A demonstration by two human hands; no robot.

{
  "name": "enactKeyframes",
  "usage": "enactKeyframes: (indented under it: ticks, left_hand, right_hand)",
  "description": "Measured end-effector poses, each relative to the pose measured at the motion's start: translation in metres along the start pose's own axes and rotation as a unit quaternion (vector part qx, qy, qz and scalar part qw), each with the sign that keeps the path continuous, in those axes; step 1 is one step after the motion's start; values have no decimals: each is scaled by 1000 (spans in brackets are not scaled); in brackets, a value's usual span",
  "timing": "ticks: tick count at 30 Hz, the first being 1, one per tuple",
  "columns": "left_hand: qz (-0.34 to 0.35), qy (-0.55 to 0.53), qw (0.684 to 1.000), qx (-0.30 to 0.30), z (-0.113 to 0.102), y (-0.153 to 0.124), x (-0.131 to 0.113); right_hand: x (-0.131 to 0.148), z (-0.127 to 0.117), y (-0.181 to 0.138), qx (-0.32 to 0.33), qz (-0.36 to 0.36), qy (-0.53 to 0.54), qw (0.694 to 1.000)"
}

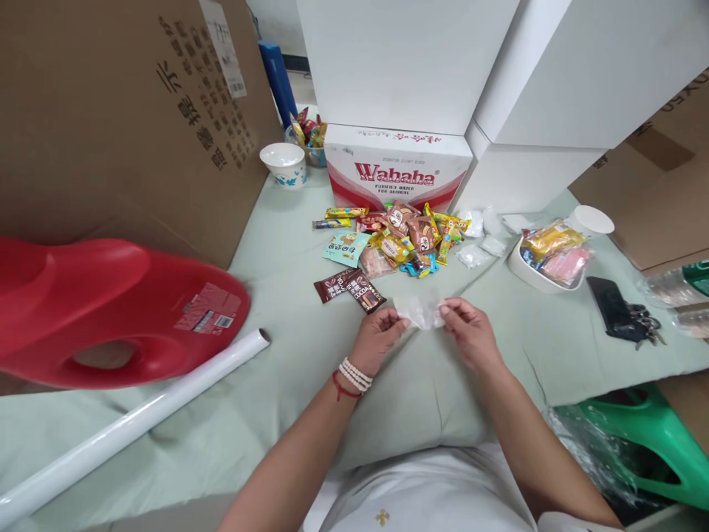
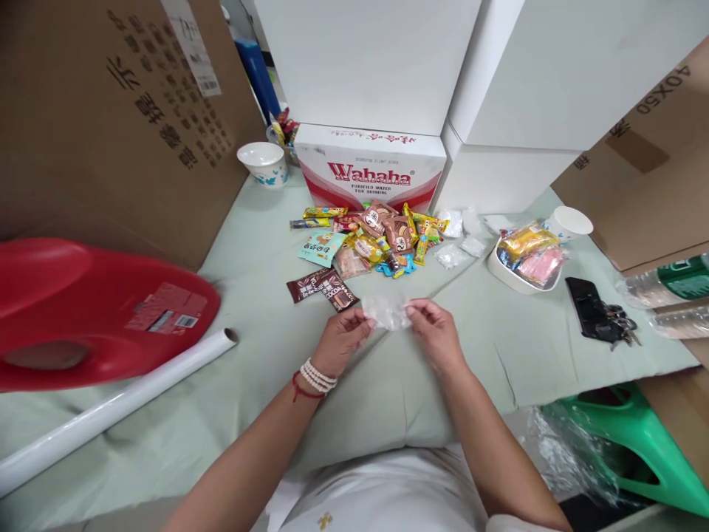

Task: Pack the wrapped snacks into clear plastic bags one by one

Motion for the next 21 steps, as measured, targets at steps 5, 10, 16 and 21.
enactKeyframes:
  ticks: [5, 10, 16, 21]
  left_hand:
    - [-5, -24, 998, -51, -17, 0, -2]
    - [151, 273, 937, -159, -14, -32, -61]
    - [199, 411, 890, -6, 40, -34, -65]
    - [178, 341, 923, 15, 39, -26, -51]
  right_hand:
    - [-9, -30, -4, -58, 41, 108, 992]
    - [-7, -24, -11, -45, 71, 126, 988]
    - [0, 13, -9, 49, 116, 139, 982]
    - [-4, 39, -3, 82, 130, 156, 976]
Point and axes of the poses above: each hand's wrist, its own y-axis towards the middle knuckle, its own z-axis out of the palm, x = y × z, the point moved 10 cm from there along y, towards the middle knuckle, and after that the axes turned 15 degrees about x, right-handed, at the moved point
